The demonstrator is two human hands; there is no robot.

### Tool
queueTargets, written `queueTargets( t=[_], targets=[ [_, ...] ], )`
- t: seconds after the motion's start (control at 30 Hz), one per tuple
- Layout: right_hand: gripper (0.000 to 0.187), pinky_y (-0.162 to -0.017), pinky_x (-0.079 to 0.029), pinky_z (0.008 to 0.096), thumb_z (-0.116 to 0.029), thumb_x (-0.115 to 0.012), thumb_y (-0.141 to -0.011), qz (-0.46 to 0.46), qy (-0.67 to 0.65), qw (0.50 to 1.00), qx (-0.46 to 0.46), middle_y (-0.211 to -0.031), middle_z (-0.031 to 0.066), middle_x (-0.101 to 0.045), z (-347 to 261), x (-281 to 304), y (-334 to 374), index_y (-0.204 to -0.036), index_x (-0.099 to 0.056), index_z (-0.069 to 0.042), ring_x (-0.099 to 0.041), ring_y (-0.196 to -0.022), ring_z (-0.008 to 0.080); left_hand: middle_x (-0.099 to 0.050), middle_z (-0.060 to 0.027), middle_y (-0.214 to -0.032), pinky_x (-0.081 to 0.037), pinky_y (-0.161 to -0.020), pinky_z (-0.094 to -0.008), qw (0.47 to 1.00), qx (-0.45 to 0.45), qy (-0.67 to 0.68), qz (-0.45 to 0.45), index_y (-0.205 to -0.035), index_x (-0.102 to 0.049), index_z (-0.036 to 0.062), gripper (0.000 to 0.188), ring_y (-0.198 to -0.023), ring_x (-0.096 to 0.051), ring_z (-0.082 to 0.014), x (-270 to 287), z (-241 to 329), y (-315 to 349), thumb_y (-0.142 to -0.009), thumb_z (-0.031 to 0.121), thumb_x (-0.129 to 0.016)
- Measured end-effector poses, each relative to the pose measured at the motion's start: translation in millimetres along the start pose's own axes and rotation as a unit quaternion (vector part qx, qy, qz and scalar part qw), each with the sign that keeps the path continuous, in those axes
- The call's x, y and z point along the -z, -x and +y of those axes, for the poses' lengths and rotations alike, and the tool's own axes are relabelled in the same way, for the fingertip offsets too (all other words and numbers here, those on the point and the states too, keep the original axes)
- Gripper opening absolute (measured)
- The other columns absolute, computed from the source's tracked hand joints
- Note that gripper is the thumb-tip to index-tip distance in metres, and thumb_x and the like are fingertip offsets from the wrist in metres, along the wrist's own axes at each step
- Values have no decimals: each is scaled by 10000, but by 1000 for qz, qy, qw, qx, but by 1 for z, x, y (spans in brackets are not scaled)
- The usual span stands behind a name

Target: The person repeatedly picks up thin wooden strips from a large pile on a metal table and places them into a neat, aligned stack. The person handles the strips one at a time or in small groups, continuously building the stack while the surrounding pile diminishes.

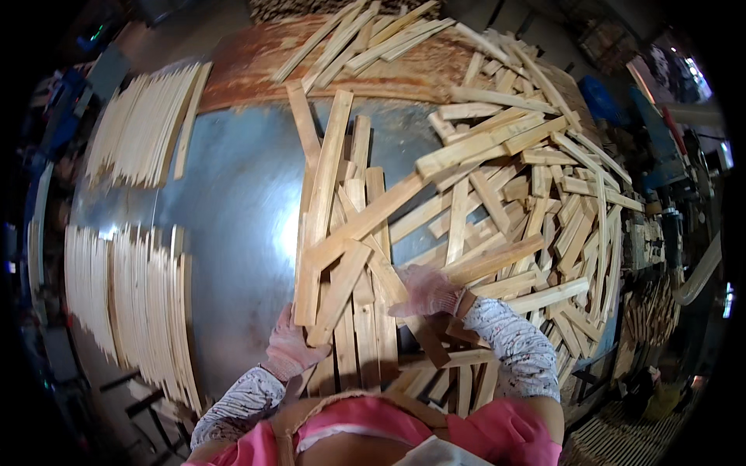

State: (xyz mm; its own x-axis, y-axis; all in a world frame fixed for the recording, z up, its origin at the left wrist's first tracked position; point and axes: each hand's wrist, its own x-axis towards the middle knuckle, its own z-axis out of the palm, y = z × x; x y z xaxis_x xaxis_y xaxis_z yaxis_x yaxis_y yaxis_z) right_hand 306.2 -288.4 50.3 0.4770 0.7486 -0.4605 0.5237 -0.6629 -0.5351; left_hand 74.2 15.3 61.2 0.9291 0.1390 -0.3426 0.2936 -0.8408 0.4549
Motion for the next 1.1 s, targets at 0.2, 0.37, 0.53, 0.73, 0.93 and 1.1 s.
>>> queueTargets(
  t=[0.2, 0.37, 0.53, 0.73, 0.93, 1.1],
  targets=[
    [600, -914, -591, 489, -498, -717, -889, 74, -129, 986, -77, -1052, 253, -780, -51, -4, 28, -1291, -727, -53, -749, -1013, 431, -682, -247, -1224, -536, -981, -522, 978, 113, 98, 148, -1240, -665, 13, 487, -1145, -660, -444, -7, -18, 74, -894, 342, -766],
    [507, -931, -580, 507, -399, -663, -932, 106, -81, 982, -136, -1097, 276, -763, -83, 9, 68, -1330, -712, -88, -737, -1053, 437, -723, -258, -1131, -537, -976, -515, 939, 256, 130, 190, -1277, -618, -4, 529, -1110, -709, -409, 13, -79, 142, -934, 364, -781],
    [513, -972, -563, 517, -372, -653, -935, 130, -31, 982, -132, -1176, 263, -753, -122, 4, 108, -1369, -686, -101, -716, -1112, 440, -497, -175, -1582, -369, -1244, -499, 939, 214, -161, 217, -1508, -543, 50, 657, -1483, -458, -369, 29, -240, 149, -968, 380, -720],
    [532, -976, -568, 507, -366, -663, -939, 139, -60, 958, -242, -1160, 263, -762, -208, -40, 159, -1387, -673, -81, -725, -1112, 447, -529, -167, -1564, -289, -1287, -560, 903, 112, -339, 237, -1655, -401, 113, 850, -1468, -474, -386, 78, -291, 102, -928, 367, -760],
    [507, -1030, -556, 454, -300, -640, -1003, 274, -203, 915, -216, -1268, 289, -725, -298, -142, 87, -1421, -638, -14, -703, -1196, 439, -656, -287, -1421, -498, -1112, -506, 965, 35, 253, 52, -1629, -419, 4, 836, -1274, -661, -403, 19, -159, 1, -980, 462, -679],
    [288, -1014, -558, 502, -206, -622, -1033, 332, 112, 928, -125, -1437, 330, -585, -327, -185, -23, -1306, -676, -132, -622, -1237, 530, -725, -305, -1227, -526, -1045, -485, 937, 37, 347, -12, -1425, -598, -15, 614, -1188, -687, -446, 22, -157, 14, -977, 401, -657]
  ],
)
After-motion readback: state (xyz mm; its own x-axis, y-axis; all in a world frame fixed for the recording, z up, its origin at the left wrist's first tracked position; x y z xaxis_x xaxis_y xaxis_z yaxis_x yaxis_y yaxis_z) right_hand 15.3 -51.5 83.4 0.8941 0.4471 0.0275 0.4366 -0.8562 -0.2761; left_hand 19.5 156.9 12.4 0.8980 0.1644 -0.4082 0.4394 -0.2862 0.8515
